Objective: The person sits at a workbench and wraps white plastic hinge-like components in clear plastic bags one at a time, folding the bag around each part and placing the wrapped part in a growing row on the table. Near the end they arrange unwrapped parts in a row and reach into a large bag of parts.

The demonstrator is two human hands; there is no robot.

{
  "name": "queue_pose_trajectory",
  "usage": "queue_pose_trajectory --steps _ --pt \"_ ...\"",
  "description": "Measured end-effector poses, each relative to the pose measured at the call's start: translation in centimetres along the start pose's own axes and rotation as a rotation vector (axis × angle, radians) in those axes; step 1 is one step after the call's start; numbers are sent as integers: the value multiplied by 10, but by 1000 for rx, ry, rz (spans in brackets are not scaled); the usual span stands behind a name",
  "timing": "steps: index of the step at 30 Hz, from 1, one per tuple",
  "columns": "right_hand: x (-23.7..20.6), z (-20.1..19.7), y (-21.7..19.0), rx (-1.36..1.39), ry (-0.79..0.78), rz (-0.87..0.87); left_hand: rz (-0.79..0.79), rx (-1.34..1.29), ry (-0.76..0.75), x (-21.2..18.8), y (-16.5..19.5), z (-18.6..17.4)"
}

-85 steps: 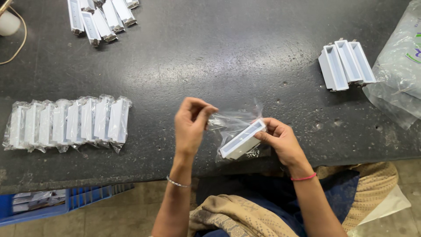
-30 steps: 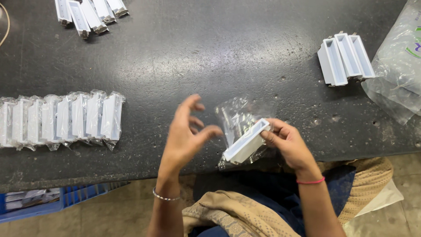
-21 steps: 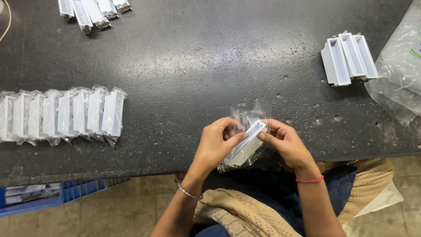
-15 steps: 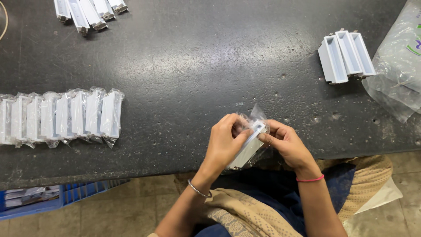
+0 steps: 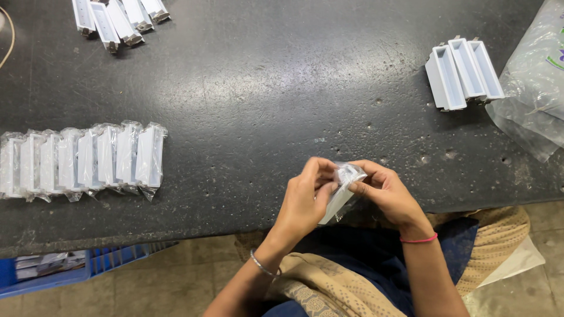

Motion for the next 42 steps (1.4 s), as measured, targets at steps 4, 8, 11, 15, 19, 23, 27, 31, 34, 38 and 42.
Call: queue_pose_trajectory --steps 4,8,11,15,19,23,27,31,34,38,42 --pt "-1 -2 3 -25 -22 -30 -68 246 134 4 0 2" --pt "-1 -2 0 -50 -30 -47 60 71 118 12 -9 -4" --pt "3 5 -9 -78 -42 -65 -326 -335 -143 14 -23 -3" --pt "1 17 -38 -468 14 -302 -184 -141 -36 12 -32 -5" --pt "-12 28 -68 -727 183 -495 -101 107 98 14 -31 -11" --pt "-16 40 -70 -810 367 -554 -8 282 139 16 -26 -10" --pt "-2 33 -56 -485 529 -421 22 345 100 12 -25 -3" --pt "11 20 -39 -92 461 -328 28 270 82 13 -28 -6" --pt "11 4 -34 176 364 -225 -18 249 84 16 -32 -10" --pt "14 -3 -25 -119 283 -197 -17 255 91 18 -36 -10" --pt "17 2 -19 -208 115 -113 58 285 94 17 -33 -9"
Point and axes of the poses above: each hand's wrist, its own x-axis towards the middle knuckle, its own z-axis out of the palm, y = z × x, the point moved 1 cm from there along x, towards the middle knuckle, and after that the axes turned 4 degrees about -x, right-handed, at the moved point
